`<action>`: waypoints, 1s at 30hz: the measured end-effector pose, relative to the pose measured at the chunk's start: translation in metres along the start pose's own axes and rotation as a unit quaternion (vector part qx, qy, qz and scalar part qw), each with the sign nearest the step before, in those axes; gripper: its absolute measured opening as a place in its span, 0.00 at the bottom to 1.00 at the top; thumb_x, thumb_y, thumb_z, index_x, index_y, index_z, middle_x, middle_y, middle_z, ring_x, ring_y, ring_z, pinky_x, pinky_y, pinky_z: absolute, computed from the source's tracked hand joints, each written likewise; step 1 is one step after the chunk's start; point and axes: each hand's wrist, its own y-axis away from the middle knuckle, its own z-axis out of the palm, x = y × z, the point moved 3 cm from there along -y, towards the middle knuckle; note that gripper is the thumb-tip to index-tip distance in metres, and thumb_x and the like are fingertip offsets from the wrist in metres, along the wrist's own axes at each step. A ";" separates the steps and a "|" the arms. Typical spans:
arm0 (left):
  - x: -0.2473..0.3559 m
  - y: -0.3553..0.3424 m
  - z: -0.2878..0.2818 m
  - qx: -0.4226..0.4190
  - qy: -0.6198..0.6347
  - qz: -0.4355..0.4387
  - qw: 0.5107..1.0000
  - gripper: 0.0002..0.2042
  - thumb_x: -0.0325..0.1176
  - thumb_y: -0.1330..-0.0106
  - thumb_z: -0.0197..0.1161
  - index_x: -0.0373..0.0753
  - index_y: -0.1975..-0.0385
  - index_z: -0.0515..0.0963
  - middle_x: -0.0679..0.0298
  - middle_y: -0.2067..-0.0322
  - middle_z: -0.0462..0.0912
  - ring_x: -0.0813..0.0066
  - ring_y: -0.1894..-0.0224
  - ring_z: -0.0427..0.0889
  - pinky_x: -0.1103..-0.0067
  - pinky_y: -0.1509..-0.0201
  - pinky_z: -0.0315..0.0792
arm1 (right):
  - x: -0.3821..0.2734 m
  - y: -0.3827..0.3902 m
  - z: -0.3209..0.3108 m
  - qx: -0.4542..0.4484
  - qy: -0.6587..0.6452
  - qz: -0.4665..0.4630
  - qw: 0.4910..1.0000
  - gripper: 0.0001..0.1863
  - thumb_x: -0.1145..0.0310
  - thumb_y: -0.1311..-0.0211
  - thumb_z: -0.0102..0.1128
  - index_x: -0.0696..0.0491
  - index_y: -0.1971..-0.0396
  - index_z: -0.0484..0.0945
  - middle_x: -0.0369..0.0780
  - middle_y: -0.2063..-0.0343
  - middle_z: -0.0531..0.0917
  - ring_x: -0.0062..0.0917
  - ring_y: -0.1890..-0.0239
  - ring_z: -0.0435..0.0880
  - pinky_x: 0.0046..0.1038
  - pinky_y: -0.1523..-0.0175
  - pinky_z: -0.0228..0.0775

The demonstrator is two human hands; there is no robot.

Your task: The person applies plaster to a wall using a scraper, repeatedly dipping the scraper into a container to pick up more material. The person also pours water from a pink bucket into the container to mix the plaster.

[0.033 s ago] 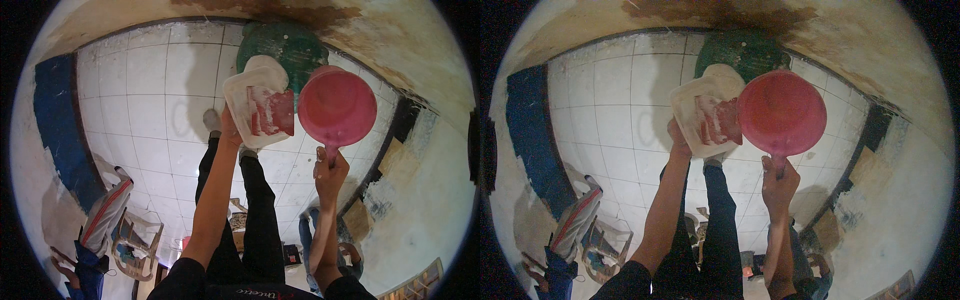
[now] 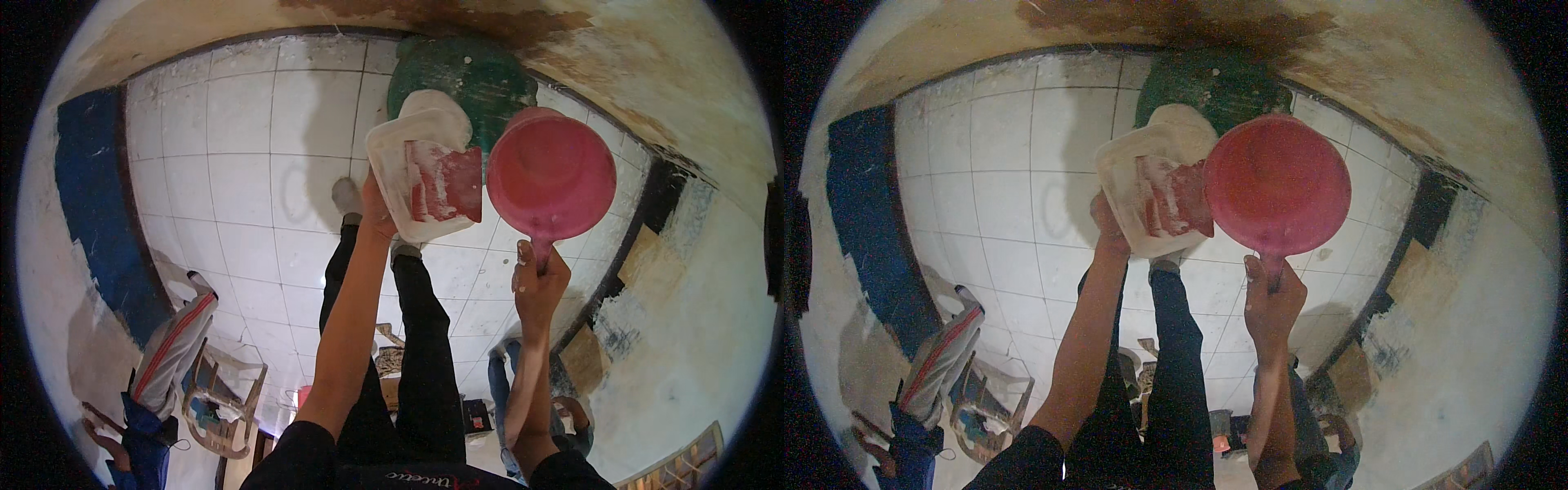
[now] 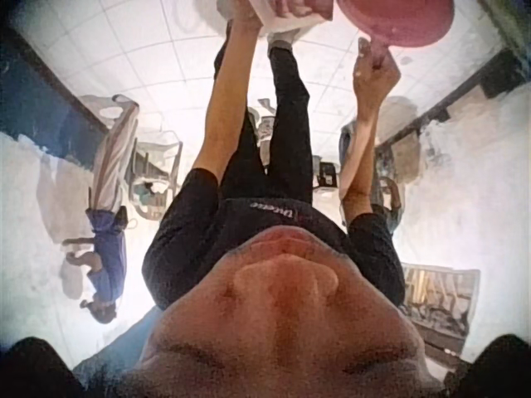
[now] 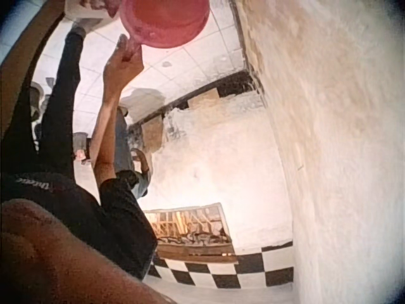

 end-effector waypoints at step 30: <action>-0.001 0.000 0.001 0.089 -0.060 -0.028 0.994 0.27 0.55 0.29 0.43 0.39 0.41 0.68 0.59 0.47 0.76 0.64 0.47 0.76 0.67 0.44 0.74 | -0.007 0.012 0.011 0.025 0.069 -0.115 0.991 0.06 0.75 0.41 0.62 0.60 0.66 0.79 0.36 0.83 0.78 0.11 0.82 0.68 0.18 0.77 0.60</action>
